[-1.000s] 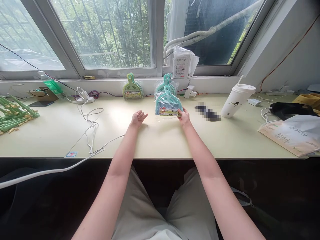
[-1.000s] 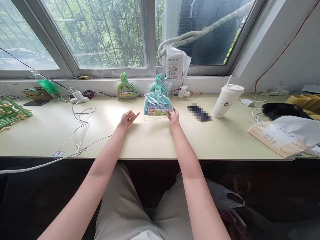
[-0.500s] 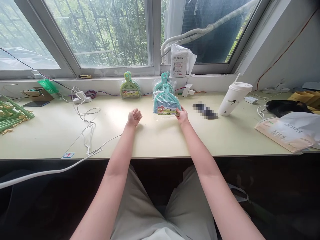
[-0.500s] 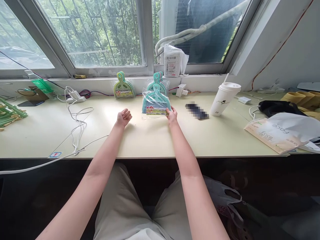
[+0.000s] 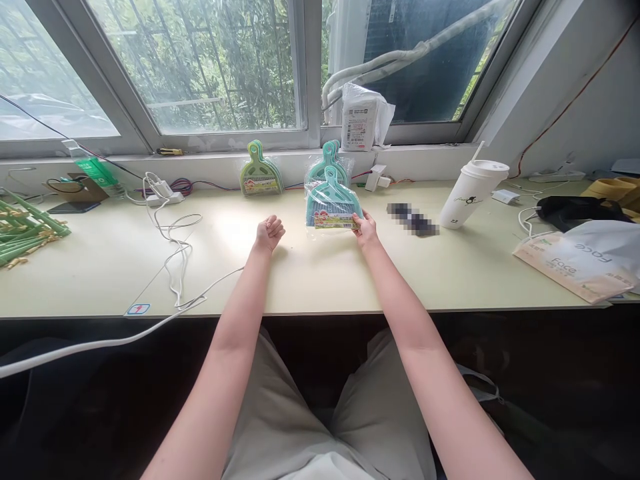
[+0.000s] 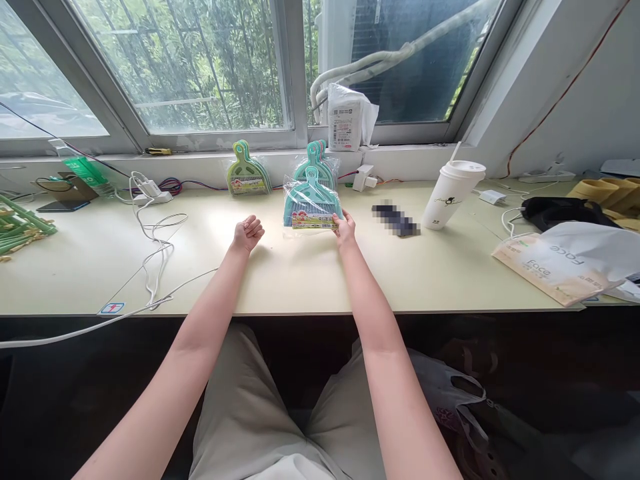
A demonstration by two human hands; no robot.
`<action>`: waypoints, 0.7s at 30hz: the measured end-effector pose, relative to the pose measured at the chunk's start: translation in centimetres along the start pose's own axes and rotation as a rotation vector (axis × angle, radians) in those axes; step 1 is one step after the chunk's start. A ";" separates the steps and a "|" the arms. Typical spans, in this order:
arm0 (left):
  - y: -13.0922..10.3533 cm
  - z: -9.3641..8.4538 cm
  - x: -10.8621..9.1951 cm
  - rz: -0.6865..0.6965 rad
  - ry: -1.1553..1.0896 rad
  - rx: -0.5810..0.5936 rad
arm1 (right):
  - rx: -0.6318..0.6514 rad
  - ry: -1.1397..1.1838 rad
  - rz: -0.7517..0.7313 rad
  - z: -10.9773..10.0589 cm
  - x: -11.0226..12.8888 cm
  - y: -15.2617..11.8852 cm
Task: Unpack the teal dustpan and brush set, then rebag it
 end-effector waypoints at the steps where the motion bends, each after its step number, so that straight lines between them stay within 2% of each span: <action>1: 0.0 0.1 0.0 -0.002 -0.017 0.010 | -0.001 -0.001 -0.003 0.0 0.0 0.0; 10: 0.1 0.4 0.1 -0.006 -0.070 0.047 | -0.021 0.013 0.009 -0.2 -0.1 -0.1; 21: 0.0 0.4 0.2 -0.023 -0.039 0.025 | -0.035 0.029 0.020 -0.3 -0.1 0.0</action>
Point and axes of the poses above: each hand's wrist, its own y-axis towards the middle knuckle, its own z-axis out of the palm, x = y × z, the point moved 10 cm from there along y, towards the middle knuckle, and after that the axes turned 8 degrees about y, right-handed, at the moved point
